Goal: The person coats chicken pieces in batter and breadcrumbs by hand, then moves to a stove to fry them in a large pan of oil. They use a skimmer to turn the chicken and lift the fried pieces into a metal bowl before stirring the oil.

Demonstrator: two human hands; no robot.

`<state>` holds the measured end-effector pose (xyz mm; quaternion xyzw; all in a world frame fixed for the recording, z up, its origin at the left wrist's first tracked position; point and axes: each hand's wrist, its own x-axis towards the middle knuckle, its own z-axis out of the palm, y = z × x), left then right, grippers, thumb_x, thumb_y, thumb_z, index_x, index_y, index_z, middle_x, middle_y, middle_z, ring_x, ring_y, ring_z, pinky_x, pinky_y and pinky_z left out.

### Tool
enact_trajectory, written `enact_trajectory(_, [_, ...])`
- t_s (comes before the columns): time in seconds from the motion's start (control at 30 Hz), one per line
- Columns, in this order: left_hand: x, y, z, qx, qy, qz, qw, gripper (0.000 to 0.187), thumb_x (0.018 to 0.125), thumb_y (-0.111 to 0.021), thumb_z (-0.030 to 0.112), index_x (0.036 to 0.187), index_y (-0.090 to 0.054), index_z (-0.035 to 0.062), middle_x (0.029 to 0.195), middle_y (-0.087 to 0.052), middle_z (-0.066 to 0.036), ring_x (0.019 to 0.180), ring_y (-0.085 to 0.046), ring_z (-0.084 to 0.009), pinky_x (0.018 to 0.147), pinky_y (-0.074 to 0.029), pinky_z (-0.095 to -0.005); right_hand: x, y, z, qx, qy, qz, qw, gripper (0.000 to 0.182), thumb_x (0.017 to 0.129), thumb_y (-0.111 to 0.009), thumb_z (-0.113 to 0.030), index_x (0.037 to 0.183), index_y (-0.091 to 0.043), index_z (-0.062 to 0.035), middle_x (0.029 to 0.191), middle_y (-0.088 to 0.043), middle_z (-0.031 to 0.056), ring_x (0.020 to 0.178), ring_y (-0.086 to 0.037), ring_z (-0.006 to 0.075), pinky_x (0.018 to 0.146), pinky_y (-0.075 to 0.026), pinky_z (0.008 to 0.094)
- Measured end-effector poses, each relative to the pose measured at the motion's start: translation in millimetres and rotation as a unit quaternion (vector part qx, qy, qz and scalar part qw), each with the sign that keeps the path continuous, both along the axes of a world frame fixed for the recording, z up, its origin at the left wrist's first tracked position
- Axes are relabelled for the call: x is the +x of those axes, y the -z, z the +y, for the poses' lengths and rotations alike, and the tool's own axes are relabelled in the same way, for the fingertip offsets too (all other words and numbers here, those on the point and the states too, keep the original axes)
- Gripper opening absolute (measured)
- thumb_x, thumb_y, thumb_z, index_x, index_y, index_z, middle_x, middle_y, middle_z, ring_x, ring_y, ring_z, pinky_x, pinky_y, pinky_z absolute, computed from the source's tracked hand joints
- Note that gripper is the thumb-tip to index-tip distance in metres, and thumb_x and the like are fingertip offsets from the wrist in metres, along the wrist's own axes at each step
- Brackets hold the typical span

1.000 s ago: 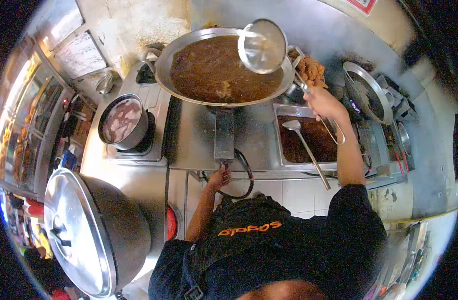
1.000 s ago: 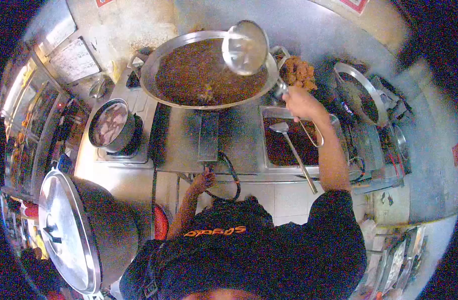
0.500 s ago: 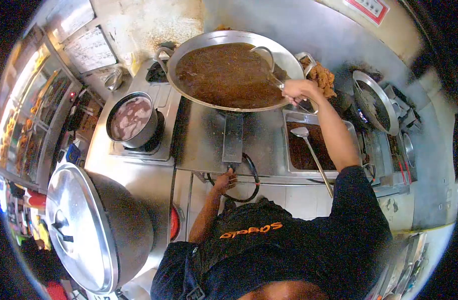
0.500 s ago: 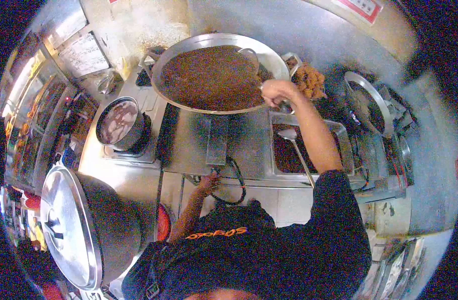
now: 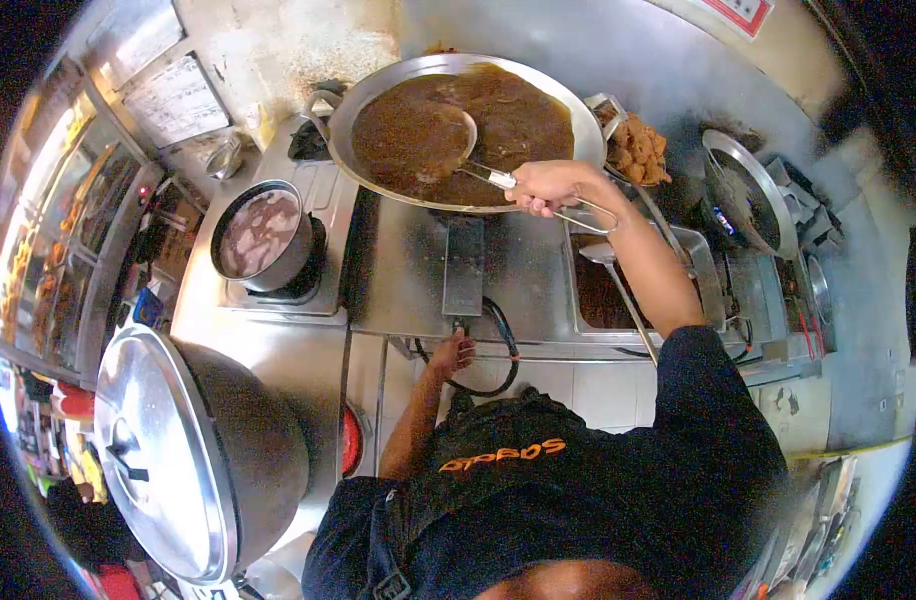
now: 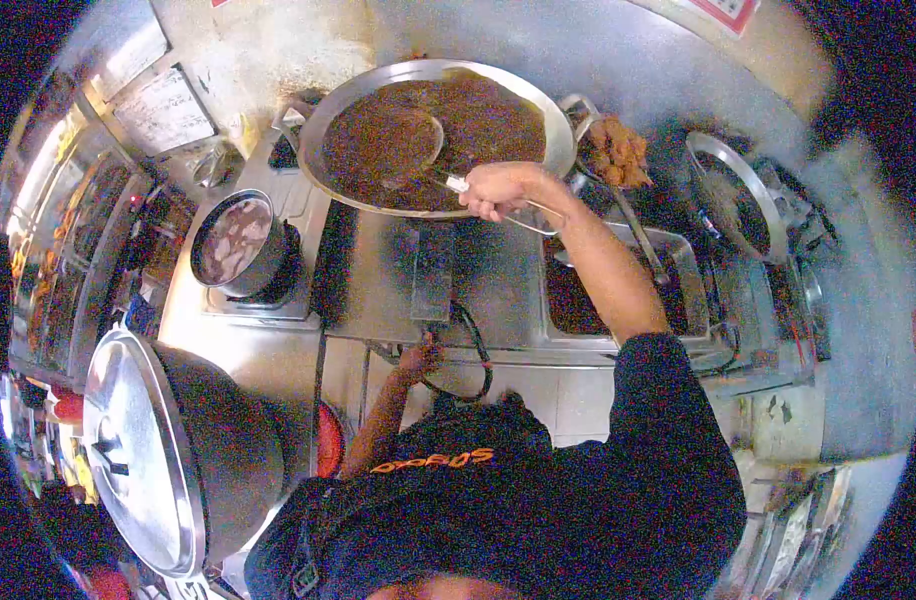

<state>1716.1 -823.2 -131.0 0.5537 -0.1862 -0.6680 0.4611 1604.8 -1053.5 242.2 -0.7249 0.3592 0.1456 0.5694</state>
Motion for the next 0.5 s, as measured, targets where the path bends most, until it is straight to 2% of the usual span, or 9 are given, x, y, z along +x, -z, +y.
enact_trajectory(0.07, [0.0,1.7,-1.2,-0.05,0.031,-0.098,0.993,0.048,0.076,-0.05,0.053,0.096,-0.052,0.0092,0.082,-0.056,-0.001,0.07,-0.053,-0.015,0.064,-0.044,-0.0309,-14.2,1.4,6.4,0.033,0.014,-0.028,0.999,0.018,0.086,-0.04,-0.018,0.071,-0.034,-0.0103,0.054,-0.035,-0.0066,0.04,-0.032,-0.0007,0.031,-0.03,0.0151])
enact_trajectory(0.13, [3.0,10.6,-3.8,-0.006,0.021,0.057,0.998,0.05,0.075,-0.05,0.054,0.096,-0.052,0.0084,0.08,-0.055,0.0,0.069,-0.053,-0.0144,0.061,-0.044,-0.0296,-30.5,-5.6,19.2,0.047,0.02,-0.04,0.998,0.018,0.086,-0.041,-0.018,0.072,-0.034,-0.0104,0.054,-0.035,-0.0067,0.04,-0.032,-0.0008,0.031,-0.03,0.015])
enact_trajectory(0.23, [2.5,9.8,-2.2,0.003,-0.01,0.098,0.995,0.048,0.076,-0.049,0.053,0.092,-0.053,0.0078,0.079,-0.055,0.0,0.069,-0.053,-0.0136,0.059,-0.044,-0.0284,-54.5,-11.5,35.5,0.046,0.021,-0.046,0.998,0.017,0.086,-0.044,-0.019,0.075,-0.034,-0.0107,0.055,-0.033,-0.007,0.039,-0.031,-0.0012,0.03,-0.029,0.0147])
enact_trajectory(0.3, [3.2,9.6,-1.6,0.02,-0.016,0.107,0.994,0.047,0.076,-0.05,0.052,0.091,-0.054,0.0076,0.077,-0.055,0.0,0.068,-0.052,-0.0134,0.059,-0.044,-0.0276,-70.1,-18.2,49.7,0.077,0.087,-0.074,0.99,0.018,0.086,-0.045,-0.021,0.076,-0.034,-0.0107,0.055,-0.034,-0.0067,0.038,-0.03,-0.0015,0.03,-0.029,0.0148])
enact_trajectory(0.37, [1.0,2.8,-1.1,0.035,-0.018,0.114,0.993,0.046,0.077,-0.05,0.052,0.09,-0.054,0.0073,0.076,-0.055,0.0,0.067,-0.052,-0.0131,0.059,-0.044,-0.0267,-86.4,-22.0,55.8,0.057,0.087,-0.086,0.991,0.019,0.086,-0.046,-0.024,0.077,-0.036,-0.0105,0.055,-0.034,-0.0066,0.037,-0.03,-0.0014,0.03,-0.029,0.0152])
enact_trajectory(0.43, [-4.3,-14.8,2.4,0.013,-0.065,0.117,0.991,0.044,0.077,-0.051,0.05,0.089,-0.054,0.0078,0.072,-0.054,0.0,0.062,-0.052,-0.0132,0.059,-0.043,-0.0247,-104.8,-16.6,54.2,0.073,0.093,-0.123,0.985,0.02,0.086,-0.046,-0.026,0.078,-0.037,-0.0102,0.054,-0.035,-0.007,0.037,-0.03,-0.0011,0.03,-0.028,0.0158])
enact_trajectory(0.5, [-0.9,-3.0,-0.8,0.006,-0.05,0.126,0.991,0.043,0.077,-0.051,0.049,0.088,-0.054,0.0076,0.073,-0.054,0.0,0.062,-0.052,-0.0132,0.059,-0.043,-0.0248,-121.9,-14.5,58.7,0.051,0.1,-0.124,0.986,0.019,0.085,-0.046,-0.027,0.082,-0.039,-0.0091,0.053,-0.034,-0.0069,0.036,-0.031,-0.0003,0.029,-0.028,0.0165])
